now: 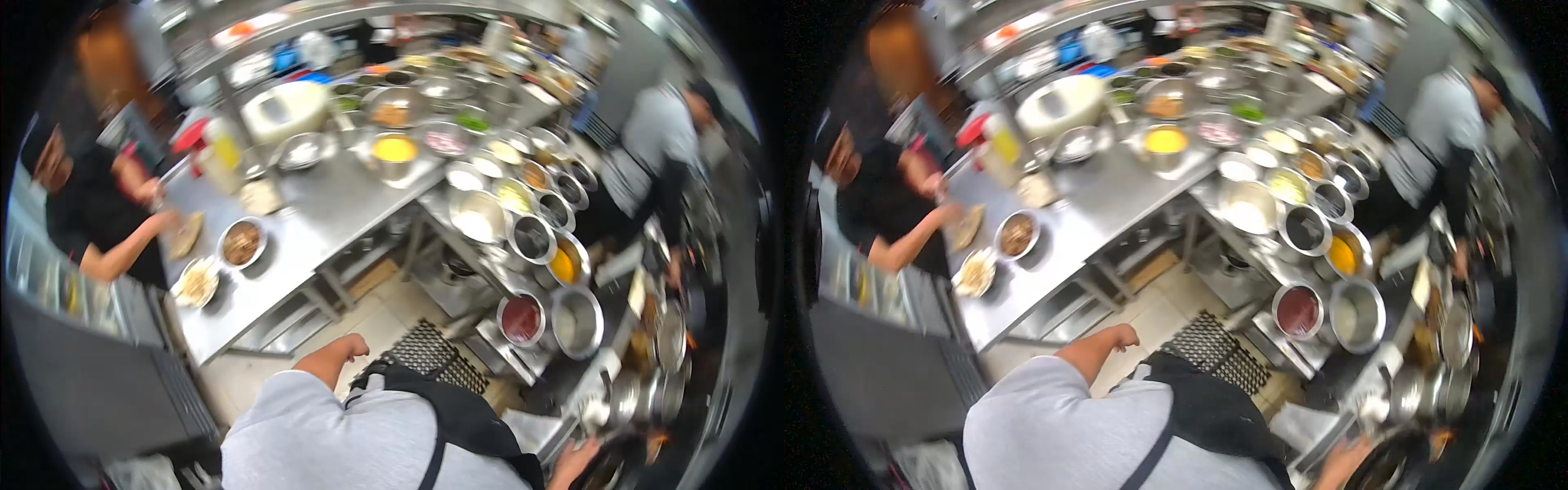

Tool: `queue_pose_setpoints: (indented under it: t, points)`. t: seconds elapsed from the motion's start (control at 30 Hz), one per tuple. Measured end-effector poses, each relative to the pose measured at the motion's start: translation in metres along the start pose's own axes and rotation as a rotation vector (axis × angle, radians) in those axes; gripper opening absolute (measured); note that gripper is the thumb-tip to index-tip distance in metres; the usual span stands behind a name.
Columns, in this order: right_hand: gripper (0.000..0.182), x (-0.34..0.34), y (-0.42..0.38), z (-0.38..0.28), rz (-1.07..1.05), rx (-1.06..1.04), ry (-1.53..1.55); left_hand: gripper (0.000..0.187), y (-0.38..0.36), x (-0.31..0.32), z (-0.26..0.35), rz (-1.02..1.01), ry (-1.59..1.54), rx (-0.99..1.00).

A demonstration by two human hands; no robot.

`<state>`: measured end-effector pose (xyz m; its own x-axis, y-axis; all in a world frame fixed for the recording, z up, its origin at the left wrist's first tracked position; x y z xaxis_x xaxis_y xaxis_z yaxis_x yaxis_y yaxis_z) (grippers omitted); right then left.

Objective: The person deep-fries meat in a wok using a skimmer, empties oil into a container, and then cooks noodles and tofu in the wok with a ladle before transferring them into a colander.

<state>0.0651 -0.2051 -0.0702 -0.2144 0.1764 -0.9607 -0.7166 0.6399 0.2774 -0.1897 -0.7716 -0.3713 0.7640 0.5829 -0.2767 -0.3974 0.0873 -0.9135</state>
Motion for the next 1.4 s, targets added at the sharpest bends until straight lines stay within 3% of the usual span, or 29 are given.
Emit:
queue_pose_setpoints:
  t: [0.07, 0.13, 0.2, 0.23, 0.27, 0.33, 0.37, 0.4, 0.57, 0.67, 0.8, 1.0, 1.4]
  points:
    - [0.054, 0.029, 0.014, -0.089, -0.415, -0.241, 0.339, 0.032, -0.025, -0.026, -0.022, 0.077, -0.042, -0.060]
    - [0.055, 0.072, 0.007, -0.139, -0.880, -0.390, 0.539, 0.036, -0.032, -0.045, -0.054, 0.185, -0.266, 0.054]
    - [0.058, 0.059, 0.006, -0.202, -1.113, -0.462, 0.385, 0.030, -0.062, -0.058, -0.073, 0.235, -0.486, 0.137]
    - [0.057, 0.095, 0.007, -0.199, -1.057, -0.545, 0.470, 0.026, -0.083, -0.068, -0.078, 0.278, -0.670, 0.223]
    - [0.057, 0.084, 0.010, -0.224, -1.068, -0.568, 0.463, 0.022, -0.102, -0.079, -0.084, 0.321, -0.850, 0.309]
    - [0.057, 0.035, 0.015, -0.288, -0.915, -0.659, 0.198, 0.020, -0.128, -0.103, -0.099, 0.391, -0.989, 0.351]
    - [0.057, 0.046, 0.018, -0.296, -0.851, -0.711, 0.118, 0.018, -0.141, -0.116, -0.106, 0.457, -1.110, 0.402]
    - [0.057, 0.056, 0.019, -0.304, -0.861, -0.730, 0.114, 0.018, -0.152, -0.125, -0.112, 0.467, -1.124, 0.387]
    - [0.059, 0.070, 0.007, -0.349, -1.000, -0.759, 0.233, 0.019, -0.196, -0.164, -0.154, 0.893, -1.479, 0.461]
    - [0.058, 0.065, -0.006, -0.361, -1.089, -0.709, 0.230, 0.020, -0.212, -0.162, -0.181, 1.079, -1.573, 0.365]
    - [0.054, 0.098, -0.011, -0.341, -1.027, -0.799, 0.136, 0.022, -0.213, -0.148, -0.208, 1.127, -1.624, 0.294]
    - [0.051, 0.095, -0.021, -0.320, -1.060, -0.799, 0.137, 0.021, -0.215, -0.140, -0.223, 1.212, -1.686, 0.282]
    - [0.057, 0.140, -0.033, -0.265, -1.192, -0.665, 0.094, 0.018, -0.224, -0.153, -0.233, 1.256, -1.831, 0.354]
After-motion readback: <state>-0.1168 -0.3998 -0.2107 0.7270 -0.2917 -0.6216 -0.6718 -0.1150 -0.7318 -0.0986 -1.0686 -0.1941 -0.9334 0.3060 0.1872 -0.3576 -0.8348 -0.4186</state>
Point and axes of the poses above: each hand's wrist, its own y-axis towards the middle knuckle, its own x-axis out of the palm, z = x × y, the point moved 4 cm from there along y, towards the middle knuckle, and after that the axes turned 5 degrees about -y, right-handed, at the moved point
